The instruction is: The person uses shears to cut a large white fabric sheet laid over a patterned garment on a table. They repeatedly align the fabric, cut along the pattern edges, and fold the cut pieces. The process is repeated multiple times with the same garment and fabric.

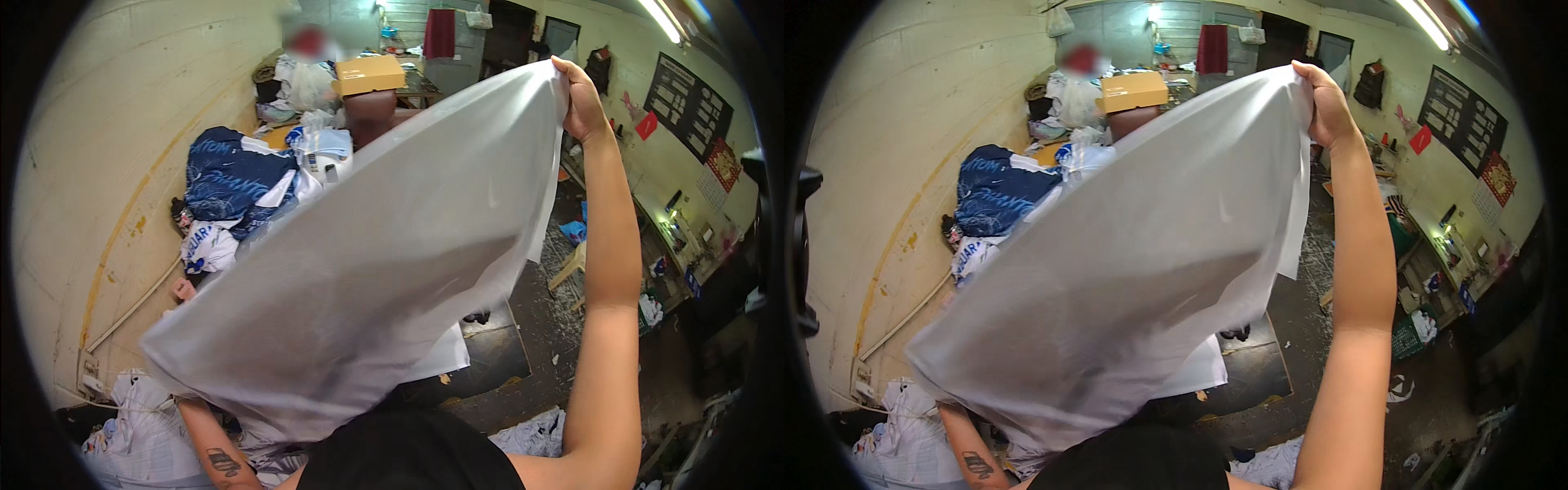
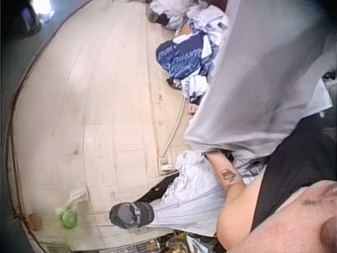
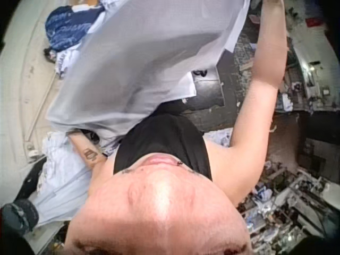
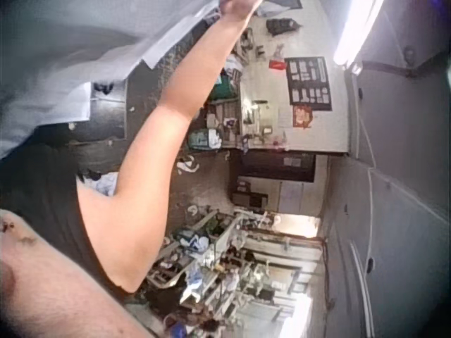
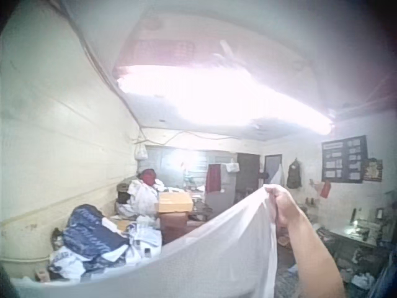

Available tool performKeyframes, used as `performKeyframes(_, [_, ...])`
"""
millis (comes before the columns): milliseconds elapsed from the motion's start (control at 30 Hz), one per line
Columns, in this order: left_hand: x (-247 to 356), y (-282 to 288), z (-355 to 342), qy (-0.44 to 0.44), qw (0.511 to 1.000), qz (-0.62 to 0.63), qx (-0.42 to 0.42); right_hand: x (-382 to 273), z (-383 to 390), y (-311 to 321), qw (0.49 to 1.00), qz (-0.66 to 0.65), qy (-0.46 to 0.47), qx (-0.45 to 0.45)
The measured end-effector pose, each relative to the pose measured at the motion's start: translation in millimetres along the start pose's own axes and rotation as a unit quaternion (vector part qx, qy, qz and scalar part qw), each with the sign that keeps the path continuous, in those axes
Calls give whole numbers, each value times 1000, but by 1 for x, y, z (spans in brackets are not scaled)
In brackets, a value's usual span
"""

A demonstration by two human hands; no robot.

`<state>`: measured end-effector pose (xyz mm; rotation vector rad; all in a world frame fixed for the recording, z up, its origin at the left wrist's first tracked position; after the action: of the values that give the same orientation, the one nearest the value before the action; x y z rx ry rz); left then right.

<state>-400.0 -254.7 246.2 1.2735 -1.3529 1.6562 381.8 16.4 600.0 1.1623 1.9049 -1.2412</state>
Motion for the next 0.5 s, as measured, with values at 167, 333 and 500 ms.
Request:
performKeyframes(167, [0,15,-1,3,984,83,-159,-6,10,9,998,15,18,-59])
performKeyframes(333, [64,58,-27,-197,974,-30,-104,-14,29,20,993,66,39,-92])
performKeyframes(500, [174,80,-90,-77,985,-134,81,-18,42,27,991,54,18,-123])
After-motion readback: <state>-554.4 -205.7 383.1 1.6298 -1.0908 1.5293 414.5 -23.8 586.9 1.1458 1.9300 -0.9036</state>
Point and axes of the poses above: each hand's wrist, its own z-axis away from the middle knuckle, its own y-axis out of the back of the hand, x = y × z, the point moved 2 cm from there along -z, towards the middle knuckle, and after that the axes turned 15 degrees about -z, right-handed, at the moved point
